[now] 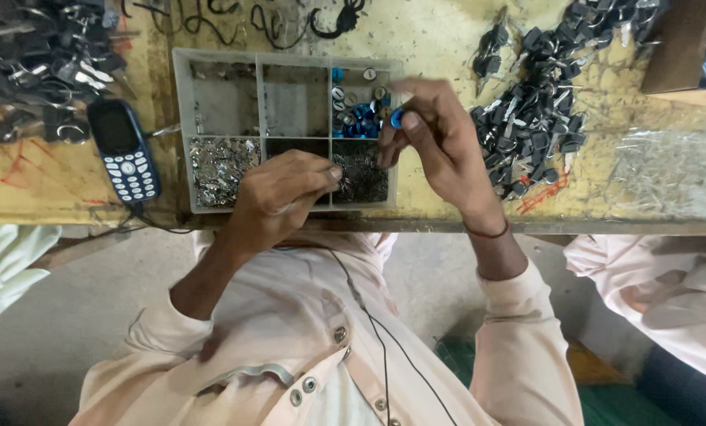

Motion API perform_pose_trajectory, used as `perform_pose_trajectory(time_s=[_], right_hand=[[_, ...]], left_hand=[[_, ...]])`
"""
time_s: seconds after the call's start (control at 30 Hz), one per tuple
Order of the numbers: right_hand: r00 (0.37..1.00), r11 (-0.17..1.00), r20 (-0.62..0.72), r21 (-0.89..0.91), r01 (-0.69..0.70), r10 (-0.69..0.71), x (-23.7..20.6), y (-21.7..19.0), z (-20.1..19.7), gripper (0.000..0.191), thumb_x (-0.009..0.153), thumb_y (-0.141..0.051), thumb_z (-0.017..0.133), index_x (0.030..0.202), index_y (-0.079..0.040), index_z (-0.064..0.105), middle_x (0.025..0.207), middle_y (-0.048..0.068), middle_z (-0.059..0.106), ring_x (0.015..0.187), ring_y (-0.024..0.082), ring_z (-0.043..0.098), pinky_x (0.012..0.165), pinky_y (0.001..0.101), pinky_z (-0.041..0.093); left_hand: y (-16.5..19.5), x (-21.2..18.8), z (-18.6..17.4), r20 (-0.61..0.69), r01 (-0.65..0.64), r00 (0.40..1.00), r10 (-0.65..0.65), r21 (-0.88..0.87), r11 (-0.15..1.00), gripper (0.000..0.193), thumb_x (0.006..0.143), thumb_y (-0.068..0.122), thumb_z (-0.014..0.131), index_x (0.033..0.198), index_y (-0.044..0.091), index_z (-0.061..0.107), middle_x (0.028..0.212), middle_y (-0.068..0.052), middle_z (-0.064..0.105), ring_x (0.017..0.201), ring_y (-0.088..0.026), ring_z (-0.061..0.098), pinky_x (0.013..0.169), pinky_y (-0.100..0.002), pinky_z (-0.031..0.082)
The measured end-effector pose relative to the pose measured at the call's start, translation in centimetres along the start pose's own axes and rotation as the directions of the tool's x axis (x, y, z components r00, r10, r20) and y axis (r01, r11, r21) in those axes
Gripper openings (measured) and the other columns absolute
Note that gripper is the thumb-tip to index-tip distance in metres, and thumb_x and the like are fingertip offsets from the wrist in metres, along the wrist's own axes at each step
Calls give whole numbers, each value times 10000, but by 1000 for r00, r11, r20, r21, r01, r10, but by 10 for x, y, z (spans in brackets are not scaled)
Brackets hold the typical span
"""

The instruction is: The person sits at a workbench assembling padlock components. They pick small metal lock parts and key blanks from a compartment tray, fit the parts together by hand, and place the assembled padlocks onto the table alongside finished units.

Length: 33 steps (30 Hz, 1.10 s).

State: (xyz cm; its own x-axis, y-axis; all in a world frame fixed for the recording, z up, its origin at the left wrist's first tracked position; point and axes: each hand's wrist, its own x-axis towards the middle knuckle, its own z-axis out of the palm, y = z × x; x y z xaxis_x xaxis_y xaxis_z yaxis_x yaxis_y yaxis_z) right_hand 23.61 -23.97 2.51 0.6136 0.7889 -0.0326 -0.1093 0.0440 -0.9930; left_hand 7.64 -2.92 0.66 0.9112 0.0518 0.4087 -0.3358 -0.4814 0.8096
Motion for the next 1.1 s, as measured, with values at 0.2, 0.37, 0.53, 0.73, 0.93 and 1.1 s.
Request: perform_pose_trajectory(time_s=[0.2,0.37,0.53,0.73,0.93,1.1], right_hand=[[965,923,70,280,-264,254,-40,-8,42,141,1142,-100,430,1266,-38,454,828,126,657,658,196,678,618,316,579],[957,914,45,287,-287,286,-60,28,88,68,1137,-76,471,1194,-48,448,797,106,631,609,184,640,555,280,531],[989,923,-23,362,-128,146,-66,37,120,72,1137,-64,467,1201,-36,453,827,100,629,617,179,652,549,288,541],[980,960,-81,230,-157,180,-61,23,143,68,1123,-40,489,1179,-34,450,839,101,640,612,159,649,528,282,546],[951,940,89,151,-306,296,-55,31,124,192,1099,-18,532,1174,-61,361,843,111,645,640,152,657,552,272,537],[951,896,142,320,-307,275,-42,24,137,274,1152,-53,525,1203,-107,262,967,97,584,656,123,571,586,246,475]], left_hand=[[10,-24,-14,-34,-66,997,73,183,981,238,881,-71,718,1111,-17,688,1190,-159,696,1125,-339,689,944,-410,605],[19,-40,-32,100,-232,971,216,201,952,205,927,49,747,1109,-18,682,1223,-144,681,1183,-318,670,922,-395,606],[22,-53,-56,126,-306,951,283,227,925,182,935,80,752,1087,16,675,1214,-120,682,1190,-298,666,932,-389,604],[16,-63,-64,123,-347,937,328,217,912,193,955,86,747,1111,10,662,1238,-133,671,1203,-300,654,972,-413,601],[12,-62,-63,34,-312,950,310,120,943,234,861,18,724,1056,-51,615,1212,-217,668,1140,-361,675,921,-428,597],[26,-65,-35,-179,94,976,-127,-179,979,410,888,-86,781,1272,11,673,1163,-120,713,1038,-254,716,881,-357,608]])
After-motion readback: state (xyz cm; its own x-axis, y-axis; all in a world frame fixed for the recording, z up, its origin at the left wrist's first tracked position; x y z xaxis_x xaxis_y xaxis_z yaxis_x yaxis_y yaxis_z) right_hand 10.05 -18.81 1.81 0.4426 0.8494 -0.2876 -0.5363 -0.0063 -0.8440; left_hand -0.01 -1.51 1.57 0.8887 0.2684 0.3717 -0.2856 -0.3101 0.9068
